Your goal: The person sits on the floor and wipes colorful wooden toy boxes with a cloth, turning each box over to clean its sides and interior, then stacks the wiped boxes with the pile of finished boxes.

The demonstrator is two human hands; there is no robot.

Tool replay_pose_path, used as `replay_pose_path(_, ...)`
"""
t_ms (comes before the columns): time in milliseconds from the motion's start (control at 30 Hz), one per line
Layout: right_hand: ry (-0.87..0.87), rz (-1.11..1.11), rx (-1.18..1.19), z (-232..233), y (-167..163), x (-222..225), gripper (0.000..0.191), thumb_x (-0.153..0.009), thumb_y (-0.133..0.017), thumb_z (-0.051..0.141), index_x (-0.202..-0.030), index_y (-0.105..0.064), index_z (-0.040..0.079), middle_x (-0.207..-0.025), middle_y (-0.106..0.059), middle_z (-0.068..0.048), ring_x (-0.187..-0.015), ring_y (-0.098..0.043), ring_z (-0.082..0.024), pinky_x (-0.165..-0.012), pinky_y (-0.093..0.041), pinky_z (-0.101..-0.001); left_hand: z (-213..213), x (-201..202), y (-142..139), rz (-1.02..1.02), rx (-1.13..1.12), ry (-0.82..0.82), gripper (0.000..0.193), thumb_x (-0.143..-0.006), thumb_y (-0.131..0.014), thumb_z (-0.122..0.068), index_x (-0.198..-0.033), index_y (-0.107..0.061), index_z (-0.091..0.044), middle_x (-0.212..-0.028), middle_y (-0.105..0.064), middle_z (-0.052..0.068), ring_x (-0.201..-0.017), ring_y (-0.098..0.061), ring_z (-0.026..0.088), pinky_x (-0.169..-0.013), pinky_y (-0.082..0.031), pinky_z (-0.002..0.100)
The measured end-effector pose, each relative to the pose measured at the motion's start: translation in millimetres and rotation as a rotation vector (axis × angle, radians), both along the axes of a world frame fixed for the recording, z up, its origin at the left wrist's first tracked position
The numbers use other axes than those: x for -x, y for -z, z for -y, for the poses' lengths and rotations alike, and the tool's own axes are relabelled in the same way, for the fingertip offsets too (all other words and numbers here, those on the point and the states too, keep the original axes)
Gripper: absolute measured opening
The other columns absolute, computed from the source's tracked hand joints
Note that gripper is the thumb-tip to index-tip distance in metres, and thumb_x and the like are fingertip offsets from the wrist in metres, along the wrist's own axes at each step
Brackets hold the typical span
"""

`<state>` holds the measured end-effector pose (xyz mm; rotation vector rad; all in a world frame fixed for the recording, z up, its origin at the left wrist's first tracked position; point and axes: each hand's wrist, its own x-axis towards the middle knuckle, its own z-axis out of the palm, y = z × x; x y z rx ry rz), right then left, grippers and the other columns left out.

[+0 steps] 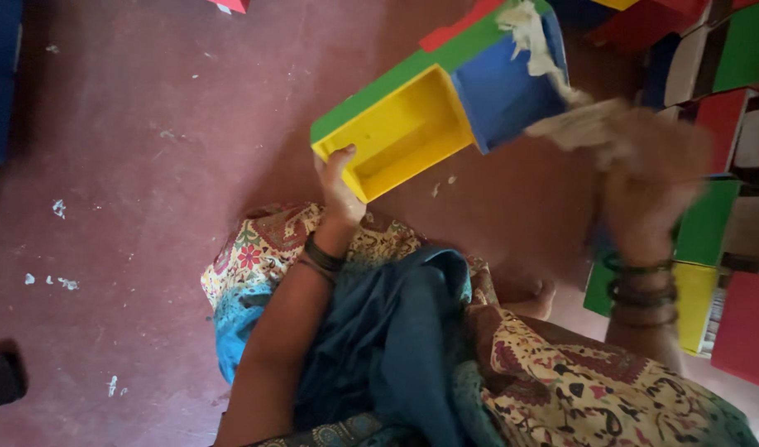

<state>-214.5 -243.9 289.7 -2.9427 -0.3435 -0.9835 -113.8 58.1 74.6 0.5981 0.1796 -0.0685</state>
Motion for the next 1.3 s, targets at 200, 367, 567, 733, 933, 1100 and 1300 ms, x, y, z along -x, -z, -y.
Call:
replay_pose_path(200,-0.213,-0.132,-0.904,-13,-48,-14,0.040,-0.121,-0.048,0.025,-0.153,-0.042,0.002,-0.144,-0.059,-0.013,-0.124,-0.063,-0.023,-0.103,-0.052,-0.0366,-14,-8,6,-0.115,0.171,0.191,0.048,-0.089,-0.060,-0.016,-0.135,-0.056,-0.002,-0.127,-0.064,0.013,-0.121,-0.061,0.033,-0.105,-0.051,0.048)
replay_pose_path(367,-0.432,-0.360,-0.767,-52,-57,-34,0.044,-0.118,-0.036,0.033,-0.149,-0.047,0.003,-0.156,-0.042,-0.019,-0.150,-0.042,-0.027,-0.128,-0.037,-0.0426,-16,-6,-5,0.043,0.158,0.312,0.059,-0.083,-0.055,-0.012,-0.140,-0.054,-0.002,-0.138,-0.062,0.016,-0.132,-0.058,0.035,-0.114,-0.046,0.048)
replay_pose_path(567,-0.222,-0.276,-0.674,-39,-43,-31,0.038,-0.110,-0.040,0.000,-0.145,-0.055,0.003,-0.144,-0.057,-0.016,-0.129,-0.054,-0.025,-0.111,-0.044,-0.0377,-23,-11,-38,0.105,0.248,0.470,0.072,-0.079,-0.054,-0.014,-0.149,-0.047,0.002,-0.164,-0.043,0.019,-0.150,-0.045,0.035,-0.126,-0.035,0.047)
replay_pose_path(733,-0.025,0.167,-0.391,34,-24,-33,0.035,-0.116,-0.046,-0.005,-0.151,-0.042,-0.005,-0.146,-0.055,-0.022,-0.135,-0.058,-0.031,-0.114,-0.050,-0.0409,-18,-11,-52,0.163,0.278,0.549,0.079,-0.078,-0.056,-0.017,-0.153,-0.043,0.003,-0.171,-0.029,0.021,-0.158,-0.032,0.037,-0.132,-0.027,0.050)
replay_pose_path(933,0.344,-0.263,-0.632,104,-36,19,0.038,-0.115,-0.050,0.007,-0.151,-0.043,-0.001,-0.147,-0.056,-0.018,-0.135,-0.060,-0.028,-0.113,-0.053,-0.0396,-12,-16,-53,0.206,0.292,0.554,0.083,-0.076,-0.058,-0.022,-0.153,-0.042,0.004,-0.172,-0.026,0.023,-0.160,-0.029,0.040,-0.133,-0.026,0.051)
replay_pose_path(1100,0.336,-0.177,-0.549,78,-54,12,0.041,-0.115,-0.054,0.017,-0.151,-0.045,0.003,-0.149,-0.056,-0.015,-0.136,-0.061,-0.025,-0.113,-0.055,-0.0385,-20,-16,-52,0.186,0.272,0.520,0.084,-0.074,-0.057,-0.024,-0.153,-0.046,0.003,-0.169,-0.032,0.023,-0.154,-0.036,0.039,-0.130,-0.029,0.050)
replay_pose_path(1300,-0.341,-0.171,-1.113,-25,-67,-10,0.046,-0.112,-0.061,0.029,-0.150,-0.043,0.011,-0.151,-0.051,-0.013,-0.141,-0.056,-0.024,-0.116,-0.051,-0.0403,-23,-12,-39,0.090,0.145,0.440,0.076,-0.077,-0.054,-0.028,-0.146,-0.049,0.004,-0.162,-0.040,0.029,-0.147,-0.045,0.044,-0.124,-0.037,0.054)
